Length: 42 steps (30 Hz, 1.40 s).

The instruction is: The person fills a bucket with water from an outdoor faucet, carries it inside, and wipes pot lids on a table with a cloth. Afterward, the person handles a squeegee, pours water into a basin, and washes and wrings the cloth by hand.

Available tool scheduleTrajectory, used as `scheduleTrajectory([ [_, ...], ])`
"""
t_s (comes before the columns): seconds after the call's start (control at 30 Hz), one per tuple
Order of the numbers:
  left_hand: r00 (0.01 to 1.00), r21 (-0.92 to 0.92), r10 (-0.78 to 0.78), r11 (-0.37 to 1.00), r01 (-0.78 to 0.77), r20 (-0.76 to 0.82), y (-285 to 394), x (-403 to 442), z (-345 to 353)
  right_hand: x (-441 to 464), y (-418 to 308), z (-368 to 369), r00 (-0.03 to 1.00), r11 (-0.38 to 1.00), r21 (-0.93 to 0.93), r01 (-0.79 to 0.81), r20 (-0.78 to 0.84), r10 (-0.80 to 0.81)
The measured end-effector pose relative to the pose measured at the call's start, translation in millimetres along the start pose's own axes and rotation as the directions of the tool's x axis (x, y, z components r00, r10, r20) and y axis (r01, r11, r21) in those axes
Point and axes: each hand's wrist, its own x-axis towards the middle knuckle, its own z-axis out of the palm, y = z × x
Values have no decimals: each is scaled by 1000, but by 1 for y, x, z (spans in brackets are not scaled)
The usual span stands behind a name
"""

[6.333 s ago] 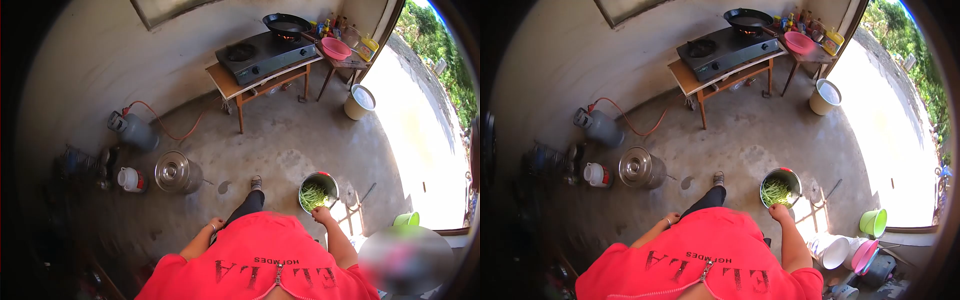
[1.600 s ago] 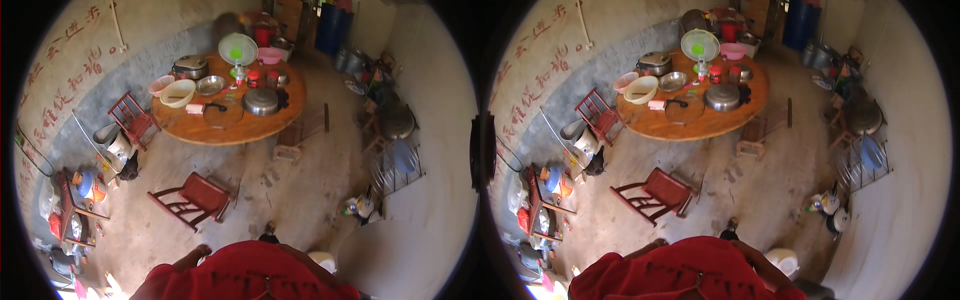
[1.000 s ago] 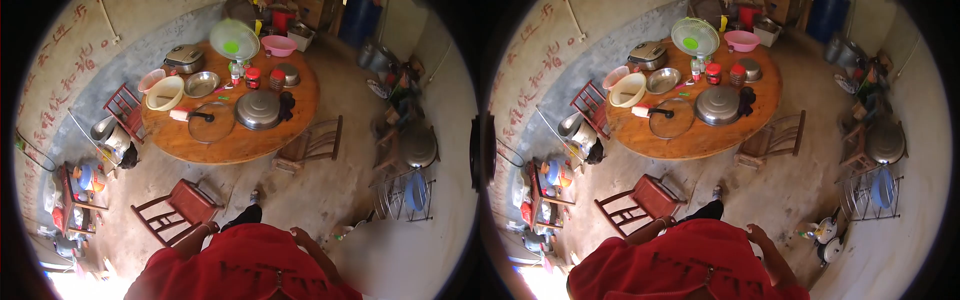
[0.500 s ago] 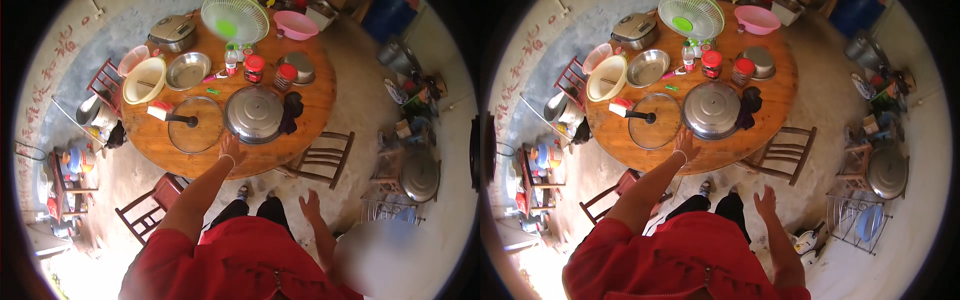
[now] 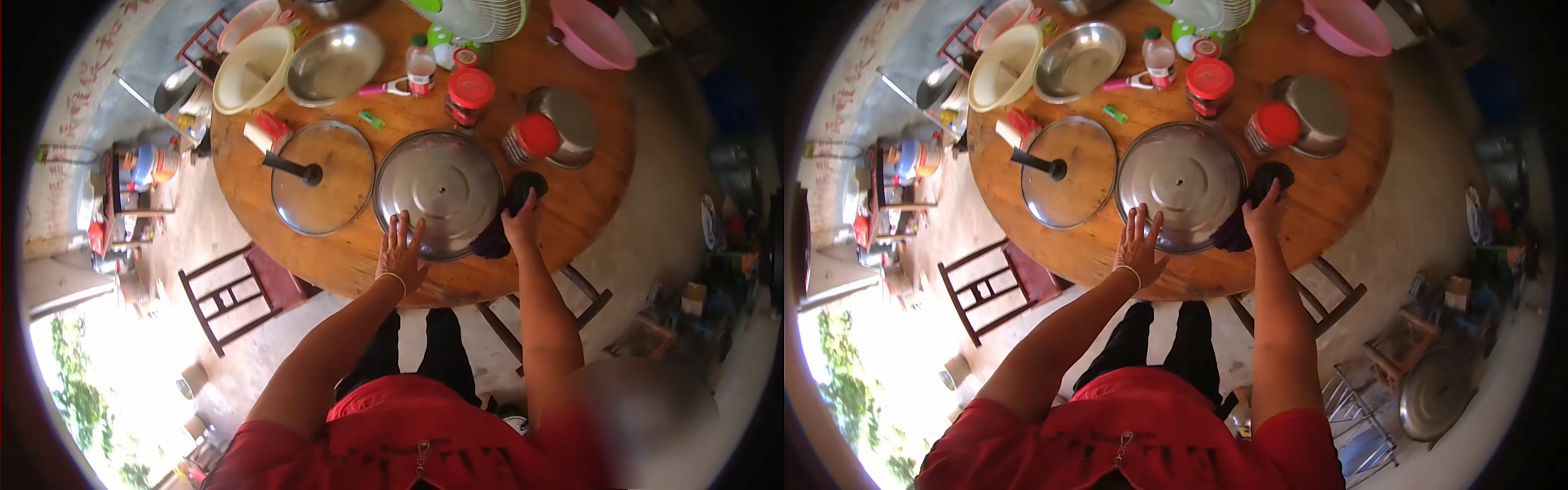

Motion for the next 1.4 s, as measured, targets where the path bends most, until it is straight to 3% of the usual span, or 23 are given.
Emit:
scheduleTrajectory([
  [0.13, 998, 22, -42, 999, 41, 42, 5, -17, 16, 3, 29, 5, 982, 969, 159, 190, -46, -185],
  [0.2, 997, -5, -68, 998, 68, 45, 7, -25, 23, -13, 32, -9, 999, 952, 308, -6, 39, -7],
  [0.23, 996, -18, -73, 997, 74, 56, 9, -27, 25, -17, 31, -18, 999, 956, 292, 15, 42, -28],
  [0.3, 998, -96, -58, 994, 60, 19, 14, -23, 13, -26, 26, -36, 938, 639, 704, -310, 335, 87],
  [0.4, 993, -173, -53, 984, 35, -102, 7, 5, -1, -25, 11, -48, 943, 570, 777, -269, 333, -7],
  [0.43, 980, -181, -58, 983, 23, -190, 3, 19, -4, -26, -11, -56, 942, 577, 772, -267, 335, -13],
  [0.5, 979, -197, -86, 979, 48, -186, -4, 43, -12, -24, -76, -68, 879, 639, 763, -101, 370, -302],
  [0.53, 978, -204, -107, 976, 69, -178, -6, 52, -13, -16, -92, -57, 846, 741, 612, 275, 212, -488],
  [0.57, 976, -215, -113, 974, 72, -184, -7, 56, -12, -8, -106, -45, 727, 709, 362, 605, 111, -677],
  [0.6, 978, -188, -106, 980, 72, -178, -8, 55, -8, -2, -116, -33, 722, 709, 358, 608, 122, -681],
  [0.67, 986, -134, -91, 988, 73, -140, -11, 55, -4, 7, -133, -10, 678, 675, -70, 734, 133, -723],
  [0.8, 984, -102, -81, 993, 66, -158, -14, 39, 5, -29, -126, -5, 710, 707, -74, 703, 112, -695],
  [0.87, 997, -70, -17, 998, 12, -73, -11, 22, 10, -58, -99, -16, 714, 714, -57, 698, 138, -686],
  [1.03, 992, -174, 33, 983, -54, -120, -7, -1, 29, -43, -71, -8, 717, 722, -11, 692, 126, -686],
  [1.1, 992, -176, 57, 981, -76, -111, -8, -2, 26, -2, -89, 12, 832, 820, 245, 517, 84, -549],
  [1.2, 989, -188, 56, 979, -82, -140, -10, -2, 25, 36, -125, 40, 776, 807, 233, 543, 229, -588],
  [1.27, 987, -213, 55, 973, -87, -153, -11, -4, 28, 21, -160, 45, 501, 567, 208, 797, 296, -813],
  [1.3, 988, -214, 57, 973, -88, -147, -12, -3, 30, 10, -173, 44, 437, 528, 207, 824, 360, -824],
  [1.37, 987, -222, 53, 971, -87, -153, -12, -2, 27, -20, -193, 29, 230, 285, 163, 945, 291, -929],
  [1.4, 998, -178, 52, 983, -46, 27, -11, -2, 23, -26, -194, 30, 221, 276, 159, 948, 295, -930],
])
